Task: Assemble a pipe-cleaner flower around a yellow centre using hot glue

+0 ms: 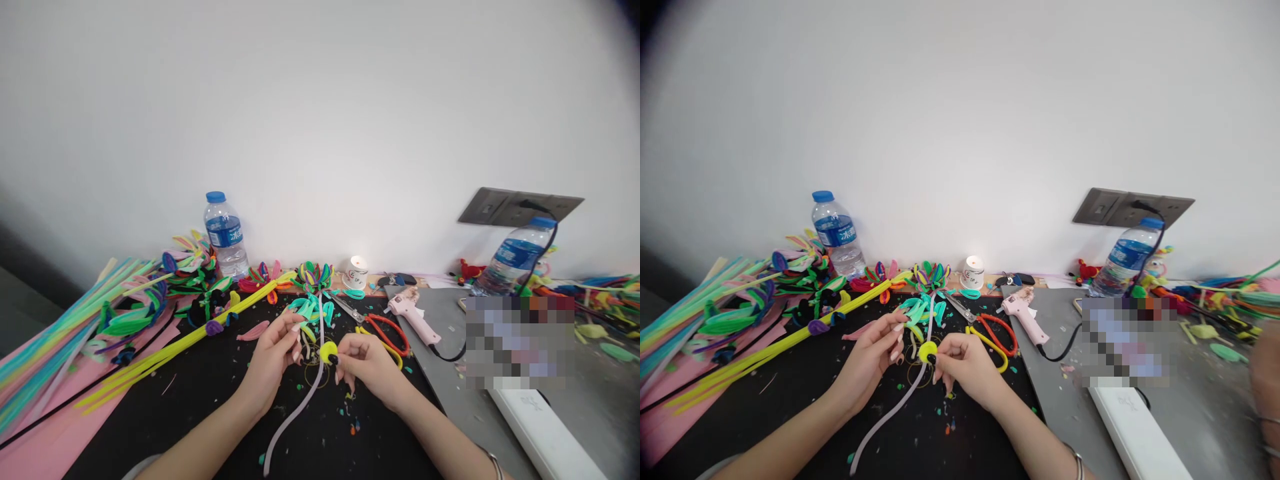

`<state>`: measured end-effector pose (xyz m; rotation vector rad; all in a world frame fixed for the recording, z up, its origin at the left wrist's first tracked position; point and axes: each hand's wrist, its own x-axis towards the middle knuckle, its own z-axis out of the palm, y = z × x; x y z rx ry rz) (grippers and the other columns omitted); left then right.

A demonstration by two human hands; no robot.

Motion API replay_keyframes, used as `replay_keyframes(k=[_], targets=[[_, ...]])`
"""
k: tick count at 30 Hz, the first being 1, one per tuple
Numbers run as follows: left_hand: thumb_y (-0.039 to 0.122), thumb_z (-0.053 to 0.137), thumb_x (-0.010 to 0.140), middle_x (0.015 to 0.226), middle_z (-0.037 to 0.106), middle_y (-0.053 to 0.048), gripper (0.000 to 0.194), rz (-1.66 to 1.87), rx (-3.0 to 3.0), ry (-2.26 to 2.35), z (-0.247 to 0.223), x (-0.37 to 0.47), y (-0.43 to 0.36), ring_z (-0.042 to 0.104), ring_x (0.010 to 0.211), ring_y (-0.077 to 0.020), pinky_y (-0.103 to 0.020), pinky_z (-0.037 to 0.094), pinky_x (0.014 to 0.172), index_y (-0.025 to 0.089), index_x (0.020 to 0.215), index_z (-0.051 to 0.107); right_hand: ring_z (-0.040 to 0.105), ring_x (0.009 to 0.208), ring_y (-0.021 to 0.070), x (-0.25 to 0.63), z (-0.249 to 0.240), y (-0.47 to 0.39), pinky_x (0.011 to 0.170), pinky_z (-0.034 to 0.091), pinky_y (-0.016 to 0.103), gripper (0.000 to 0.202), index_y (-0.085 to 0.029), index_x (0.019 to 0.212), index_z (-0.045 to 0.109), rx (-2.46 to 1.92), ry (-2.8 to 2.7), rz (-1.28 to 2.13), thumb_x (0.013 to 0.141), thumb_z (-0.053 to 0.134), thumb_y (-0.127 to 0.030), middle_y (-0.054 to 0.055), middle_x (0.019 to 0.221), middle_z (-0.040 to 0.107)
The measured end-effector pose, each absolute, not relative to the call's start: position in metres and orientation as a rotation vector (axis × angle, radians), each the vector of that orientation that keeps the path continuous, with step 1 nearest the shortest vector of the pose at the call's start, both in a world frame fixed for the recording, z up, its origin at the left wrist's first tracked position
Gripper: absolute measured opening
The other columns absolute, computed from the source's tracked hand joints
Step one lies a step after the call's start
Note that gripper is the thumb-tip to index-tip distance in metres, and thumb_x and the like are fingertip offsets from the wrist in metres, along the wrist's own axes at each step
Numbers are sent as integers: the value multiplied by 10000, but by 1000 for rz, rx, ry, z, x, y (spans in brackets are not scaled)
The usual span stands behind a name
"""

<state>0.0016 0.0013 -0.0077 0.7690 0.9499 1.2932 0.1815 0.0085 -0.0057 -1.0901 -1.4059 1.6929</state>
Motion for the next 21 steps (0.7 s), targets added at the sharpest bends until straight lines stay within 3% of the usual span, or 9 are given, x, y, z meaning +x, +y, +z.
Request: replay_keyframes(k=[4,11,14,17,21], targets=[[289,645,730,601,416,72,196,1292,810,989,-8,2,1,326,457,-47,-177,352,464,196,897,604,481,338,58,182,-6,9,360,368,159,228,-145,613,532,-1080,-1397,1693,687,681,-301,-7,509,635],[347,592,775,445,320,111,256,1285,801,1019,-12,2,1,232,403,-51,-162,311,426,190,977,588,477,329,61,182,-5,9,354,364,163,226,-148,602,529,-1096,-1393,1683,675,688,-292,-4,503,637],[347,610,766,466,401,94,284,1284,795,1005,-11,1,2,338,426,-59,-174,385,471,187,998,576,477,330,61,182,-5,9,356,367,164,223,-148,608,531,-1093,-1392,1685,679,685,-293,-6,508,638],[324,644,749,614,544,41,280,1270,789,989,-8,1,2,506,580,-94,-211,471,581,190,984,571,479,329,63,182,-6,9,354,368,166,235,-148,610,531,-1086,-1384,1691,675,690,-309,-6,508,637],[301,650,760,746,618,2,260,1255,801,968,-7,2,1,579,704,-118,-245,504,670,185,976,564,477,329,61,182,-5,10,356,365,164,250,-146,609,531,-1089,-1383,1683,673,696,-323,-7,505,634]])
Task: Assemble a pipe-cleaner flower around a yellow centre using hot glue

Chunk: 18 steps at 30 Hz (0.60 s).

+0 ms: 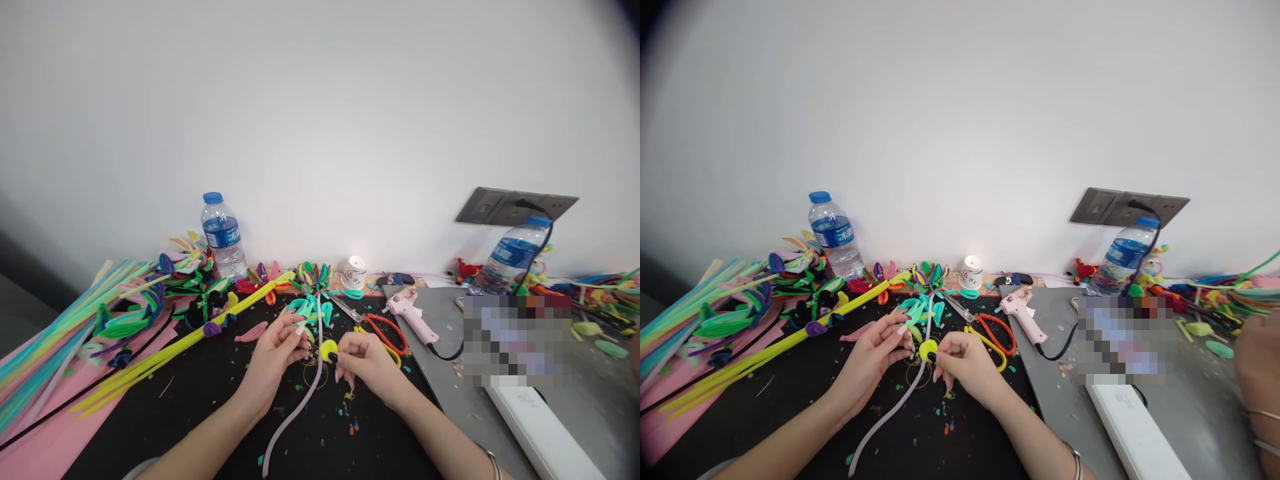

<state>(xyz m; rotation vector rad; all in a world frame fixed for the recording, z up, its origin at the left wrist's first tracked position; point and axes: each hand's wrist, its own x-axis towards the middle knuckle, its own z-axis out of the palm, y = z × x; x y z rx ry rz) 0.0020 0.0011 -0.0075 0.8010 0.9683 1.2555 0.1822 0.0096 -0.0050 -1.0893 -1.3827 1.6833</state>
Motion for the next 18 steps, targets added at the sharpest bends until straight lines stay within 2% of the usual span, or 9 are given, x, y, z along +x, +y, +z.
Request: replay_keyframes(k=[5,10,12,14,18], targets=[[293,678,740,878,684,-60,270,1225,790,996,-9,2,0,620,878,-165,-282,492,799,170,957,574,475,328,61,183,-5,11,352,359,163,270,-148,609,527,-1084,-1378,1679,659,712,-339,-8,501,633],[274,708,708,930,658,-46,225,1272,864,1040,-10,1,2,586,938,-168,-273,464,838,175,890,620,479,330,63,184,-3,10,358,360,167,275,-150,609,525,-1081,-1388,1681,662,708,-348,-12,500,629],[273,705,712,898,632,-25,192,1312,886,1043,-11,1,3,579,876,-147,-254,469,798,177,857,623,482,334,64,184,-2,10,363,361,169,273,-150,613,527,-1082,-1396,1681,669,701,-353,-11,502,628],[277,691,724,774,594,8,178,1325,890,1044,-11,0,3,559,728,-112,-220,470,688,180,851,612,481,335,65,184,-2,10,364,360,170,272,-151,615,527,-1086,-1396,1680,673,695,-356,-10,504,630],[320,613,786,508,420,82,188,1295,930,1080,-12,-1,4,382,458,-61,-161,330,453,185,915,587,476,334,63,184,-4,10,363,355,168,265,-152,610,520,-1090,-1396,1682,669,697,-340,-9,504,630]])
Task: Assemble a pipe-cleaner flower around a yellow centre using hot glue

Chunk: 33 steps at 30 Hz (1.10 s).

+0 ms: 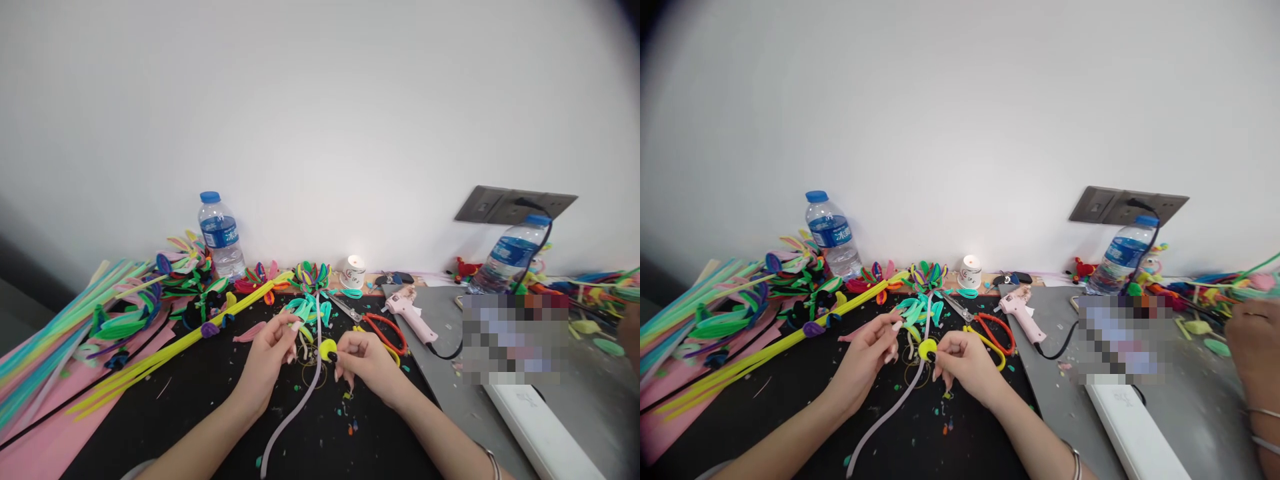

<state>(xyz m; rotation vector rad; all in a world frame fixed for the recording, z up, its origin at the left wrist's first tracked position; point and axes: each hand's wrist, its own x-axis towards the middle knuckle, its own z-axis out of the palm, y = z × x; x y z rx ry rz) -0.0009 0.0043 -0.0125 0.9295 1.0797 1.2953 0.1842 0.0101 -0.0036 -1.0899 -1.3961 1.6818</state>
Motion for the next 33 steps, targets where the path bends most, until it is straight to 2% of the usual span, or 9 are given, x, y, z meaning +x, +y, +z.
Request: replay_keyframes(k=[3,6,9,17,23,33], targets=[[354,539,831,479,389,88,229,1242,1014,1084,-12,1,3,353,433,-67,-171,309,438,188,985,574,470,334,58,185,-5,10,366,351,166,251,-150,616,523,-1095,-1410,1673,682,685,-330,-10,511,631],[318,598,788,677,521,32,258,1191,1141,1005,-12,4,1,494,551,-94,-207,413,534,199,1016,576,470,334,61,186,-6,10,365,353,171,254,-151,623,529,-1108,-1433,1670,683,681,-346,-13,511,627],[280,637,754,822,559,-8,279,1083,1249,946,-14,8,-3,553,666,-133,-247,461,611,208,1019,590,475,338,66,186,-6,10,365,358,175,255,-153,634,539,-1116,-1466,1695,680,681,-359,-16,513,624],[248,610,771,765,597,-4,214,989,1325,967,-14,9,-8,592,664,-156,-269,485,634,212,982,601,475,334,69,187,-4,8,367,378,180,205,-156,634,553,-1140,-1497,1744,698,649,-326,-19,505,624],[231,584,793,789,627,-17,96,987,1379,967,-10,10,-8,612,661,-154,-279,490,658,193,880,601,480,341,67,189,-3,8,366,366,171,138,-154,643,560,-1124,-1501,1758,703,623,-261,-17,521,640],[248,647,738,759,657,-29,133,1020,1292,1002,-8,9,-10,625,640,-166,-284,507,627,176,849,636,472,328,67,186,0,7,366,374,177,197,-154,638,563,-1120,-1477,1756,687,647,-324,-22,493,621]])
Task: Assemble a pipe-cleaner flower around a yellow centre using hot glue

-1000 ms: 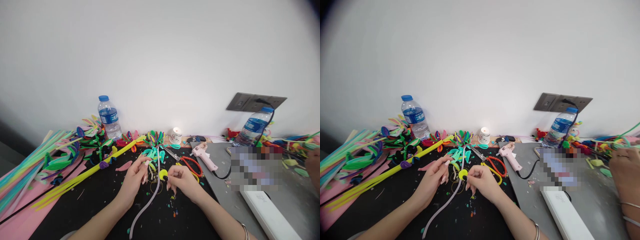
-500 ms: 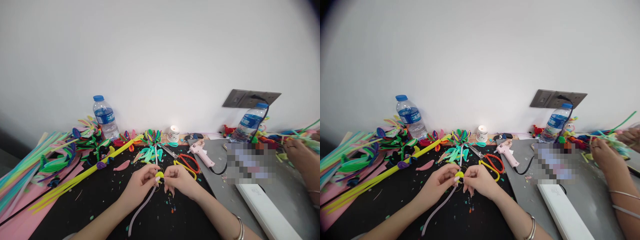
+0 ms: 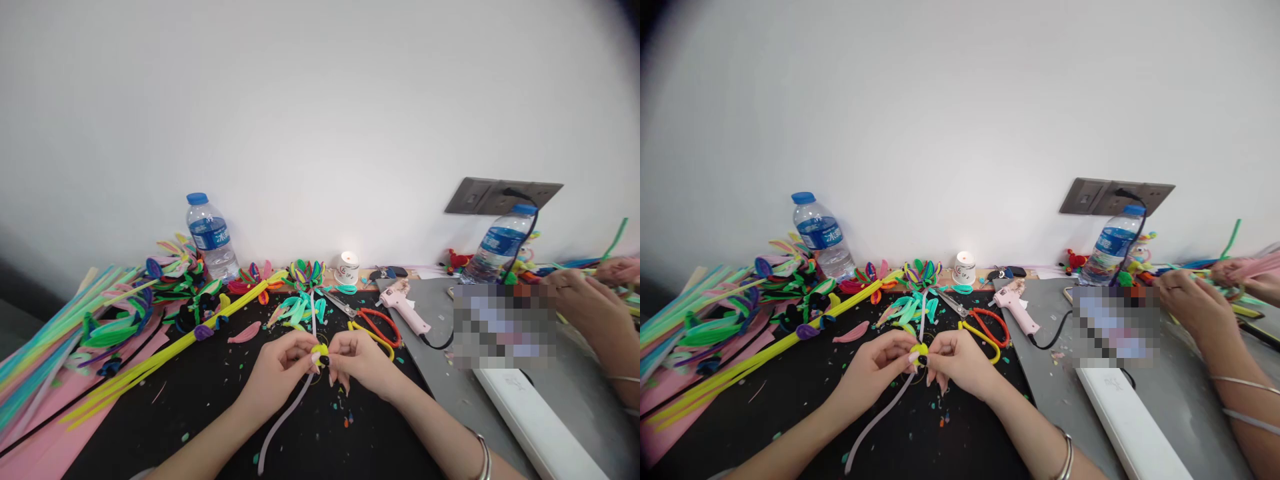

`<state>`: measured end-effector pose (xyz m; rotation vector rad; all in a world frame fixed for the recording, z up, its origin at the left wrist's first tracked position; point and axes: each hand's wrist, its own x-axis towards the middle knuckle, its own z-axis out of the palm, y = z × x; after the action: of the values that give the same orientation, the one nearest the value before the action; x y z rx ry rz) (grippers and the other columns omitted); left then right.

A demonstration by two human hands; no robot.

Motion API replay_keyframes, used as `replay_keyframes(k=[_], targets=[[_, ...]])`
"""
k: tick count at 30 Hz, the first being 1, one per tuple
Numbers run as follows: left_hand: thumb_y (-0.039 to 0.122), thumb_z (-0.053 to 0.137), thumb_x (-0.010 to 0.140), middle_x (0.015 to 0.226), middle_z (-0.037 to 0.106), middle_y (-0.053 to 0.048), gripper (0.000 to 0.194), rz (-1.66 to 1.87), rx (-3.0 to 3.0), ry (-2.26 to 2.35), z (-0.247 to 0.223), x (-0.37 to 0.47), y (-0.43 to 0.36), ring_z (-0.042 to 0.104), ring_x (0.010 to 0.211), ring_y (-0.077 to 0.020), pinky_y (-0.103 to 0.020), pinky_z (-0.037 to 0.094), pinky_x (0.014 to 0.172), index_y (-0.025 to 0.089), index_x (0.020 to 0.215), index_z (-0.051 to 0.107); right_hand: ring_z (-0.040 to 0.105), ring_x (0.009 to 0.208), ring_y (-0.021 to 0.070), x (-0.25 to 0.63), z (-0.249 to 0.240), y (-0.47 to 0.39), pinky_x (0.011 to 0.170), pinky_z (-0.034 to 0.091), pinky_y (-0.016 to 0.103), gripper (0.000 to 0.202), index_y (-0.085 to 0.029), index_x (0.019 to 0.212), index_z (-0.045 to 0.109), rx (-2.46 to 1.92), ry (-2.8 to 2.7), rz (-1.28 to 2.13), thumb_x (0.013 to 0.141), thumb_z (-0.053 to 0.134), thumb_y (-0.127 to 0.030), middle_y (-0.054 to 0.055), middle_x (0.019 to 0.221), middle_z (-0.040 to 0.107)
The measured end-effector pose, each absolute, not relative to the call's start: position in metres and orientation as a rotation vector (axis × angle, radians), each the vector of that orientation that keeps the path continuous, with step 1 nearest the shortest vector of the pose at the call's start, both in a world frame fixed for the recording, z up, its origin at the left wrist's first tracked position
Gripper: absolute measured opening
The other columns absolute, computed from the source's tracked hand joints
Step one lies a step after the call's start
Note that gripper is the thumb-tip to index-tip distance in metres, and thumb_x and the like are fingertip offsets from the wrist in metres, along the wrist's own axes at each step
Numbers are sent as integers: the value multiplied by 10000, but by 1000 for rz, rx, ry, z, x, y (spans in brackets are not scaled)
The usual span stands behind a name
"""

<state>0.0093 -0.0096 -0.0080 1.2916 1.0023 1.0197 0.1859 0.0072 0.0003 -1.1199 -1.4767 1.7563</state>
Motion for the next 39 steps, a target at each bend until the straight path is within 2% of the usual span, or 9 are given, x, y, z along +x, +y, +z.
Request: replay_keyframes(k=[13,29,39], targets=[[256,623,771,770,619,-6,107,1076,1282,952,-13,11,-10,621,648,-151,-281,507,634,199,849,577,473,330,68,185,-3,7,363,366,177,237,-154,642,567,-1112,-1462,1752,680,670,-364,-23,500,620],[248,664,744,749,641,-9,114,1089,1211,961,-13,11,-9,630,642,-145,-277,529,642,181,820,610,476,334,71,185,-3,7,357,345,177,291,-154,646,561,-1105,-1467,1742,674,679,-418,-17,513,620],[249,672,743,745,638,-5,118,1095,1165,974,-11,11,-9,630,651,-138,-272,539,647,175,809,607,487,345,72,185,-9,9,363,360,176,270,-149,653,559,-1072,-1455,1740,682,693,-382,-14,518,624]])
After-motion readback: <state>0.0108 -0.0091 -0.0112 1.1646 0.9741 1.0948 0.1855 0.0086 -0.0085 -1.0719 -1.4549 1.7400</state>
